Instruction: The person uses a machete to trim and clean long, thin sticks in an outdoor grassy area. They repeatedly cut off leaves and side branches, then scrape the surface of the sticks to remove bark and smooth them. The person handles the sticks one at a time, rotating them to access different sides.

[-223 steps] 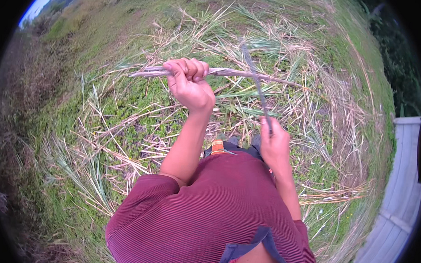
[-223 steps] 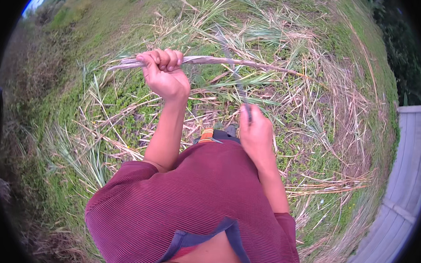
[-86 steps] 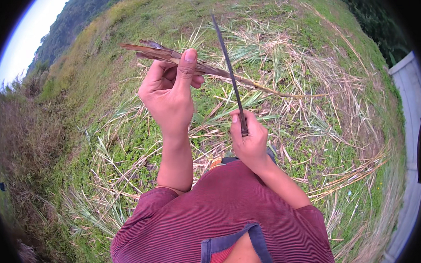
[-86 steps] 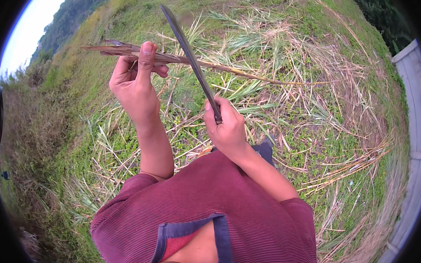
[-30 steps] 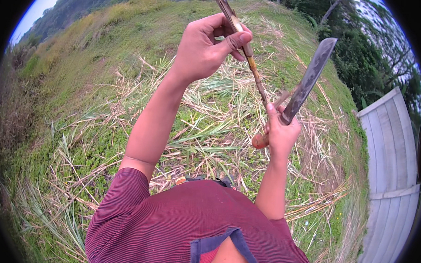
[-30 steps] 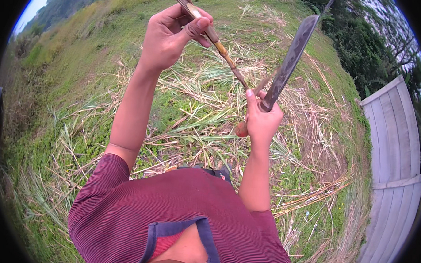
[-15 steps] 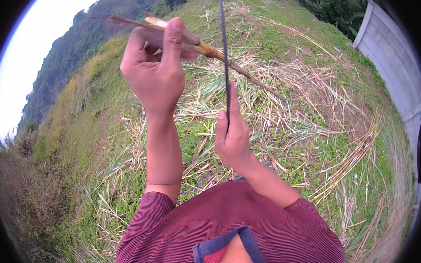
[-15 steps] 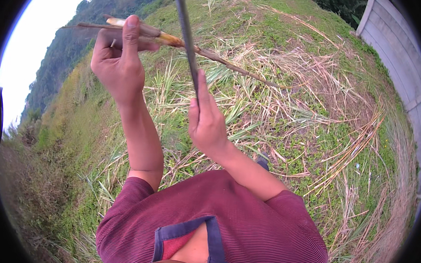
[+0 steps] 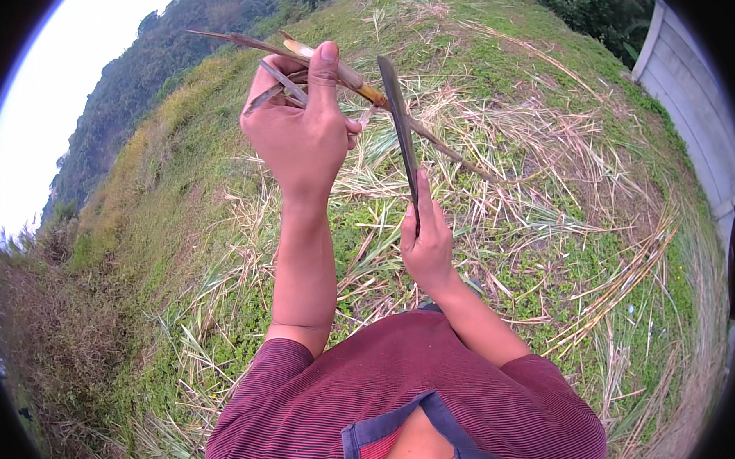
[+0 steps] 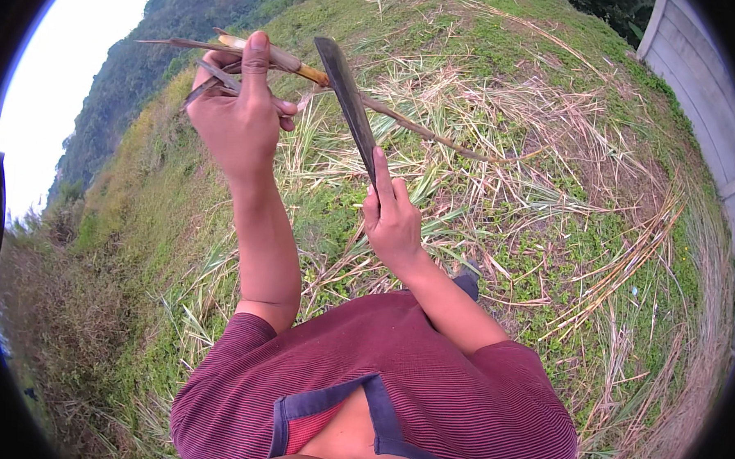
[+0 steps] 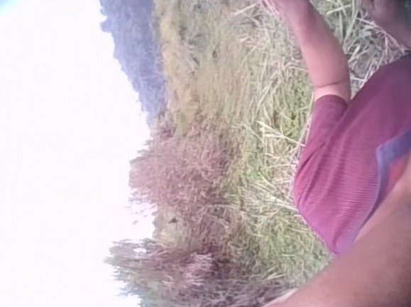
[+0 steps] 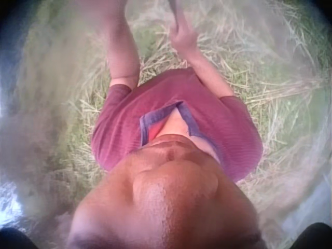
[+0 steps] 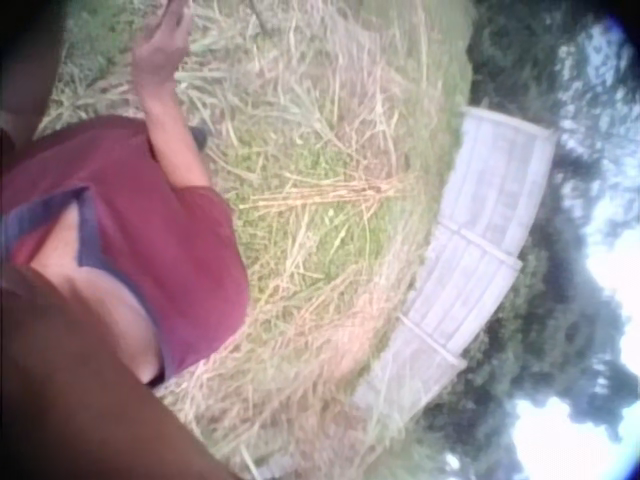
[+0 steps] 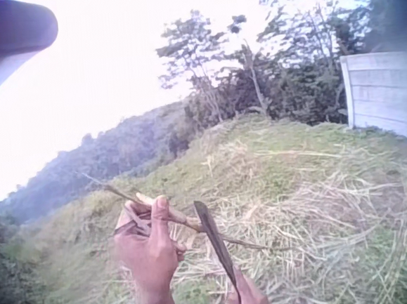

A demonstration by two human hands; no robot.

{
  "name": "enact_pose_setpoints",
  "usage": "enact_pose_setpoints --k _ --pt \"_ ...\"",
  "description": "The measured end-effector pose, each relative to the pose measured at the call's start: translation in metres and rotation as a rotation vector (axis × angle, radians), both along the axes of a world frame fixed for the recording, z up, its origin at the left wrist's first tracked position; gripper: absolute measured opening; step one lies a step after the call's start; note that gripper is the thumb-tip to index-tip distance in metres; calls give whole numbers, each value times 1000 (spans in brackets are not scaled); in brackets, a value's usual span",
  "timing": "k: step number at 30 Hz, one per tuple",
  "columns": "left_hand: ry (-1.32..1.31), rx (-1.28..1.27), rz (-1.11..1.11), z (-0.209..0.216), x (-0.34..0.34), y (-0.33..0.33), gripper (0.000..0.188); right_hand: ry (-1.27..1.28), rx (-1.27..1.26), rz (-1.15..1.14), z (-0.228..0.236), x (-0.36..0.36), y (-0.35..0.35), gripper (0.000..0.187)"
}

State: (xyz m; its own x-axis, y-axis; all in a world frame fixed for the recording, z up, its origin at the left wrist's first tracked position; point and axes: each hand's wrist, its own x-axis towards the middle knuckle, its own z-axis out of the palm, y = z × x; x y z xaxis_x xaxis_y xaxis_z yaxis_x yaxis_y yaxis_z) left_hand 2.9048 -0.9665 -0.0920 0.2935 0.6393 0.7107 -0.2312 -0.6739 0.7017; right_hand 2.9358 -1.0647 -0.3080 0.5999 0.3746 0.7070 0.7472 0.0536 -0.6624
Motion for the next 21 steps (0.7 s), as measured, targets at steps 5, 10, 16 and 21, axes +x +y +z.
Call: enact_pose_setpoints --k 5,10,16,21 --pt "-104 8 77 -5 -5 10 30 174 -162 -69 -42 4 -11 61" --pt "-90 53 133 16 -4 4 29 654 -311 -69 -63 26 -36 60" --pt "-51 20 154 -9 0 -1 25 30 -9 149 3 -8 -6 60" --pt "-57 78 184 3 -17 11 23 452 -110 -44 -51 14 -30 55"
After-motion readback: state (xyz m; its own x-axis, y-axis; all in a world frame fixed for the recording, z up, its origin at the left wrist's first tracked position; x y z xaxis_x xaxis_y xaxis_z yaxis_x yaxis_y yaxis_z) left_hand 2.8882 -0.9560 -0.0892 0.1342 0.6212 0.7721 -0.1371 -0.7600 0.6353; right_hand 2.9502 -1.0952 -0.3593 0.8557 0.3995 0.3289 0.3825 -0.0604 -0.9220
